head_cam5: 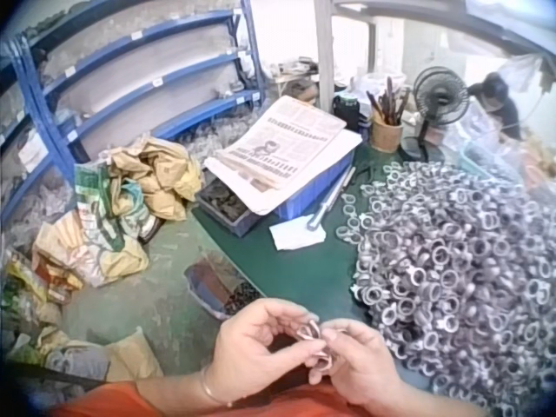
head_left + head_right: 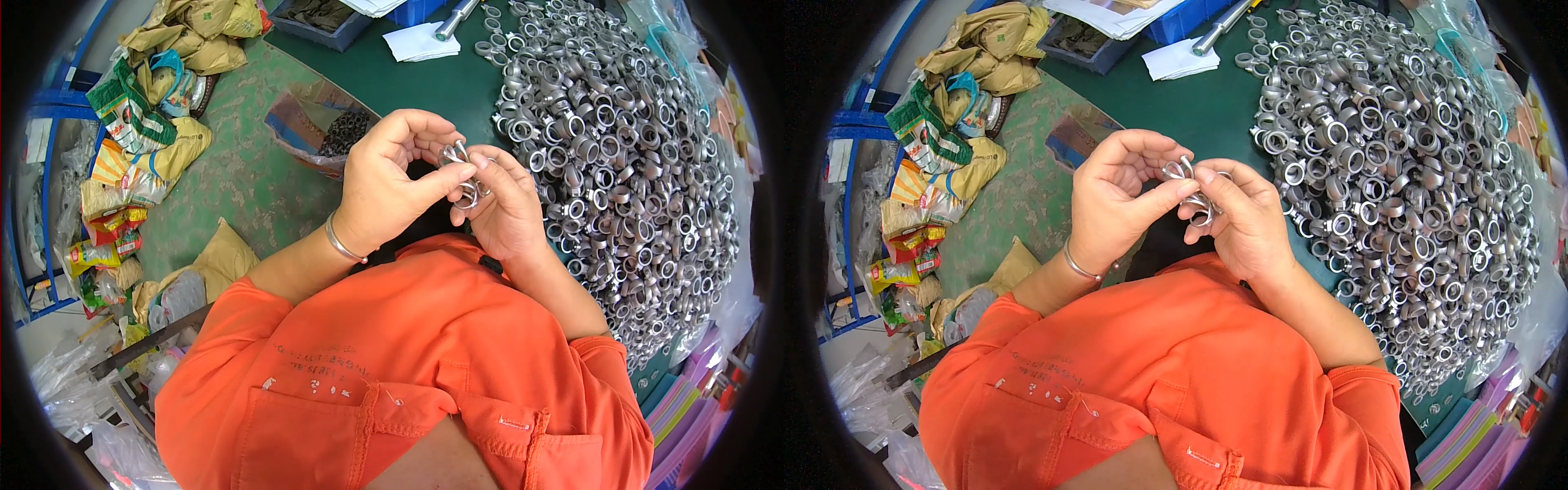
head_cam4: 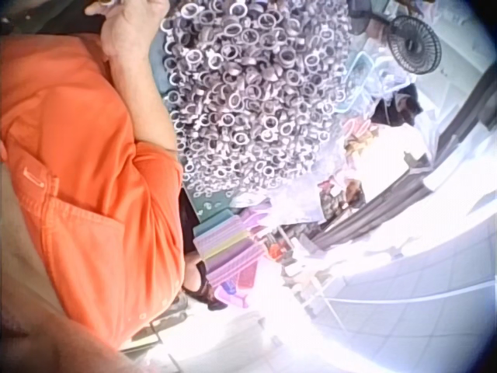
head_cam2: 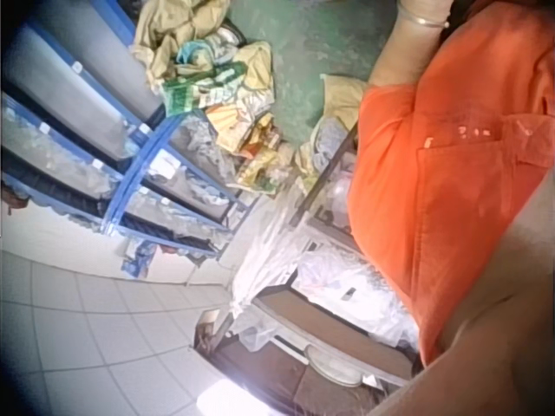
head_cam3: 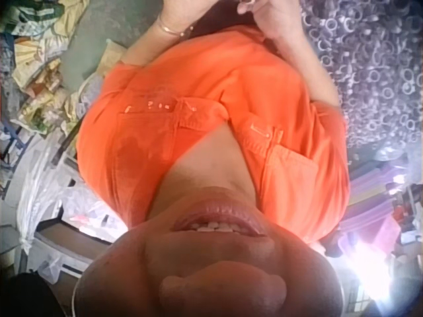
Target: The person picks up small metal rings and ring assemblies by hand from a pile on a table, turns them over, and places them into a container.
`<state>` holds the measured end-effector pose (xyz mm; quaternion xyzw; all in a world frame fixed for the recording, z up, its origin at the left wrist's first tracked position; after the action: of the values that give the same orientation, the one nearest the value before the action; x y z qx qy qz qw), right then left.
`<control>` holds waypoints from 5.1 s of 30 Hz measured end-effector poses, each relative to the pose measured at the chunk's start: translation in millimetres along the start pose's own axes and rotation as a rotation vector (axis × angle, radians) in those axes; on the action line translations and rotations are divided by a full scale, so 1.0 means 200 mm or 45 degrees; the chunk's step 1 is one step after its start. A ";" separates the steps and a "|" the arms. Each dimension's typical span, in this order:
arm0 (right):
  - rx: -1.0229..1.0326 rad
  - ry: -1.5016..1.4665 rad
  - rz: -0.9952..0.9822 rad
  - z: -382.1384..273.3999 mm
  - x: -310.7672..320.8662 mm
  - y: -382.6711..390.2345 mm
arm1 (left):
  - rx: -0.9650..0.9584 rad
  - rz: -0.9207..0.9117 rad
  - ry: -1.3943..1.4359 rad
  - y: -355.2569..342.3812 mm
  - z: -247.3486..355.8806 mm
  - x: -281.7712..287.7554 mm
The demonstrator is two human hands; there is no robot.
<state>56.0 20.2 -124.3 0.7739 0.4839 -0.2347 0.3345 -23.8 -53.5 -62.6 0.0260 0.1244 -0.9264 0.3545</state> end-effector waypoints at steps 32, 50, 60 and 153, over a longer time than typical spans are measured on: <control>-0.052 -0.569 0.050 0.02 0.01 -0.04 | -0.217 -0.207 -0.559 0.04 0.10 -0.06; -0.056 -0.698 -0.201 0.01 -0.03 -0.05 | -0.326 -0.177 -0.775 0.03 0.05 -0.09; -0.039 -0.739 -0.089 0.02 0.00 -0.05 | 0.282 -0.078 0.304 0.02 -0.17 0.01; -0.221 -0.629 -0.205 0.03 -0.13 0.00 | -0.525 -0.297 -0.658 -0.01 0.18 -0.17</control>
<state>45.8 0.3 -110.5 0.6207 0.4657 -0.4000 0.4876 1.8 -39.3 -23.4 -0.2957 0.2172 -0.8920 0.2639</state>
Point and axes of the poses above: each hand's wrist, its own y-axis away from the middle knuckle, its own x-axis out of the back of the hand, z = x × y, the point moved 9 cm from there along -y, towards the middle knuckle, and after that the axes turned 4 degrees about y, right-handed, at the moved point
